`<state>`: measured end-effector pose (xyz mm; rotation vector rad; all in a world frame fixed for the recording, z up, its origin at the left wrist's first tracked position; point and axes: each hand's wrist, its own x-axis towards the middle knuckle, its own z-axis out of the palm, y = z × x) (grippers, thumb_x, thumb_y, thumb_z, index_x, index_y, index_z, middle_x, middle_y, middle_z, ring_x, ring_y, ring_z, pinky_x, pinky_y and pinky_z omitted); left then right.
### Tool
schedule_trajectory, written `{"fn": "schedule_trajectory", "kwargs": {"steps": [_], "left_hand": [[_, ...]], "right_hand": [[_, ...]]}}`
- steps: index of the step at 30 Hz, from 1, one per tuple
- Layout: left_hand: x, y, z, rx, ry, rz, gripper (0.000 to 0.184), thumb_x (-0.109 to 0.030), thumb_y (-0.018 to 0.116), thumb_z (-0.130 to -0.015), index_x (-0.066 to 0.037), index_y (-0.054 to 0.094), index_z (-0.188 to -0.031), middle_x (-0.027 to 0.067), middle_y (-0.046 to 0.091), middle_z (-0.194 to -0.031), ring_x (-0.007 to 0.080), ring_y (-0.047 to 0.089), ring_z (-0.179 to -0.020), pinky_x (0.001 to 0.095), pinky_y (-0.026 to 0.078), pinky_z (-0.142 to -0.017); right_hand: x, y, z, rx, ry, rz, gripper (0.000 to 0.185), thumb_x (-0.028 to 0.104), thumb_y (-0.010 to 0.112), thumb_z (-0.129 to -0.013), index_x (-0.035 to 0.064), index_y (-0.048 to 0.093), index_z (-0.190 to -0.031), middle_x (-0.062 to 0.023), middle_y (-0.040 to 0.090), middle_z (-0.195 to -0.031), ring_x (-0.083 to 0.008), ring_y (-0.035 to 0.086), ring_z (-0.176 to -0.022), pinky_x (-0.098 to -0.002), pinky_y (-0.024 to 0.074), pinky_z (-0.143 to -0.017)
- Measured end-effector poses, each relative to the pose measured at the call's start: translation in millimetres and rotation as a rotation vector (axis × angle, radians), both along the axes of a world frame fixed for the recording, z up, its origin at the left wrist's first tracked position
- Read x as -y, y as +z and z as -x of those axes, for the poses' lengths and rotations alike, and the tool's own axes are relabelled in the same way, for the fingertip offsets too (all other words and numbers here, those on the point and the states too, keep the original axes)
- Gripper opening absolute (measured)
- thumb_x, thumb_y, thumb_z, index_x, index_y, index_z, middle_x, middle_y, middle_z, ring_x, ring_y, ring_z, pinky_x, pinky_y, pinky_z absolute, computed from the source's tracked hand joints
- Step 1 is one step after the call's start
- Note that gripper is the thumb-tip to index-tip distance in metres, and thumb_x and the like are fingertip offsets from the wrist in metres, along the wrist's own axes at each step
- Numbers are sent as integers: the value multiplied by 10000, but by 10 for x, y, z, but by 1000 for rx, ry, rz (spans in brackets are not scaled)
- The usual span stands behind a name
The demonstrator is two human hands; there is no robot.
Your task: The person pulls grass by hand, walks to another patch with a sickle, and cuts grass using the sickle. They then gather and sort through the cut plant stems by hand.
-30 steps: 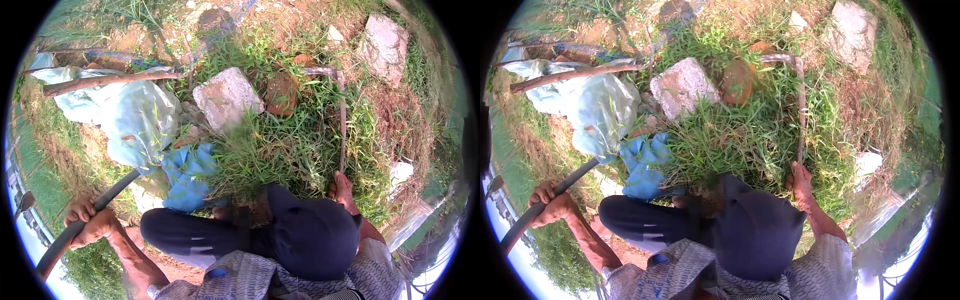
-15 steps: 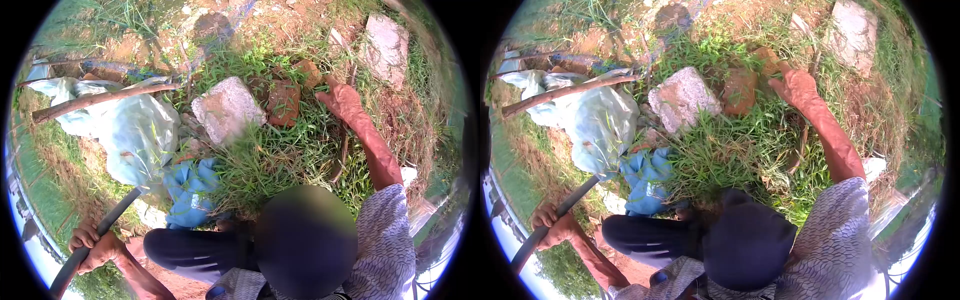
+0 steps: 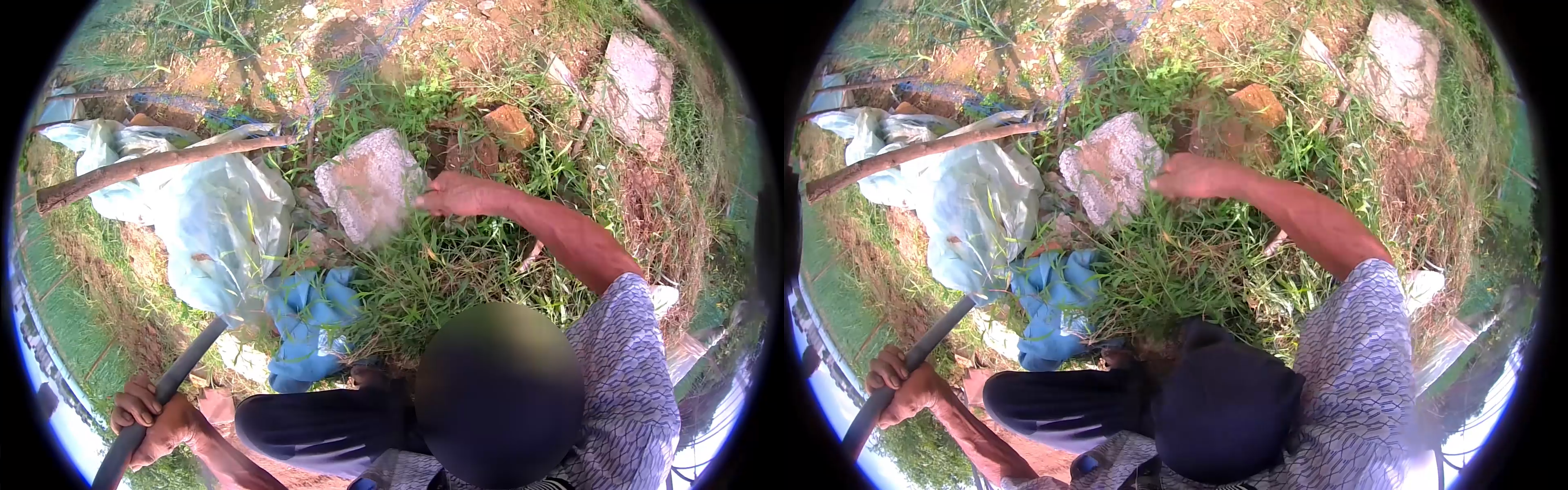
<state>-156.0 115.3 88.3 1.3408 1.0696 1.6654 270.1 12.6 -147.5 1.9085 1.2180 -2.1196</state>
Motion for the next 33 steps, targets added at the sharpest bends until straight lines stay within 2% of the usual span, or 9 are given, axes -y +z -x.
{"fn": "schedule_trajectory", "kwargs": {"steps": [5, 8, 14, 18, 22, 25, 27, 30, 33], "left_hand": [[27, 16, -99, -69, 107, 1, 477, -536, 419, -822, -117, 393, -597, 2, 321, -490, 122, 308, -411, 286, 253, -479], [23, 47, -93, -53, 96, 17, 488, -538, 383, -845, -124, 385, -586, 0, 315, -495, 117, 300, -407, 279, 249, -468], [9, 22, -129, -62, 97, -16, 407, -432, 390, -839, -104, 426, -602, -1, 318, -477, 114, 309, -395, 279, 257, -460], [31, 3, 104, -11, 42, -8, 376, -411, 399, -811, -96, 425, -606, 2, 323, -470, 115, 309, -392, 281, 263, -474], [52, 40, 138, -33, 95, 65, 412, -481, 455, -774, -108, 401, -608, -7, 327, -478, 110, 316, -403, 282, 261, -478], [31, -19, 15, -92, 163, -35, 447, -528, 495, -742, -110, 403, -614, -7, 328, -483, 112, 319, -414, 282, 249, -474], [32, 19, 41, -50, 152, 16, 477, -562, 515, -724, -106, 420, -622, 0, 342, -494, 118, 325, -425, 289, 256, -490], [20, 24, 380, 0, -60, 16, 504, -588, 499, -724, -97, 431, -630, 7, 345, -509, 124, 322, -433, 297, 266, -509], [19, 5, 255, -65, 92, 16, 521, -603, 496, -717, -93, 444, -626, 5, 327, -505, 127, 322, -437, 302, 272, -517]], "right_hand": [[-73, -323, -134, 480, 210, -313, 279, 238, 612, -840, 33, 519, -1006, -185, 583, -975, -307, 573, -935, -475, 414, -902], [-493, -828, -506, 899, 66, -732, 704, 107, 638, -781, 140, 325, -1411, -247, 452, -1299, -373, 455, -1195, -498, 357, -1027], [-935, -1556, -292, 615, 293, -736, 770, 99, 669, -762, 249, 308, -1426, -196, 407, -1362, -373, 418, -1216, -515, 384, -961], [-1003, -2104, -276, 562, 116, -802, 314, 309, 578, -859, 178, 598, -1143, -149, 595, -1029, -334, 555, -999, -461, 460, -841], [-847, -2330, -257, 749, 165, -1005, 347, 417, 513, -888, 134, 649, -1037, -158, 611, -788, -371, 604, -802, -487, 467, -776], [-992, -1823, -316, 601, -291, -526, 338, 370, 550, -877, 61, 664, -954, -173, 614, -775, -371, 607, -806, -496, 450, -802], [-893, -1815, -369, 117, -1148, -56, 394, 380, 576, -866, -2, 647, -924, -223, 637, -894, -323, 604, -876, -459, 401, -931], [-515, -658, -129, 28, -685, -103, 494, 433, 575, -866, -13, 618, -1073, -294, 583, -1106, -345, 536, -1097, -471, 315, -1048], [-679, -372, -661, 149, -892, -38, 691, 436, 546, -890, -28, 367, -1369, -319, 340, -1389, -419, 252, -1353, -552, 227, -1107]]}}
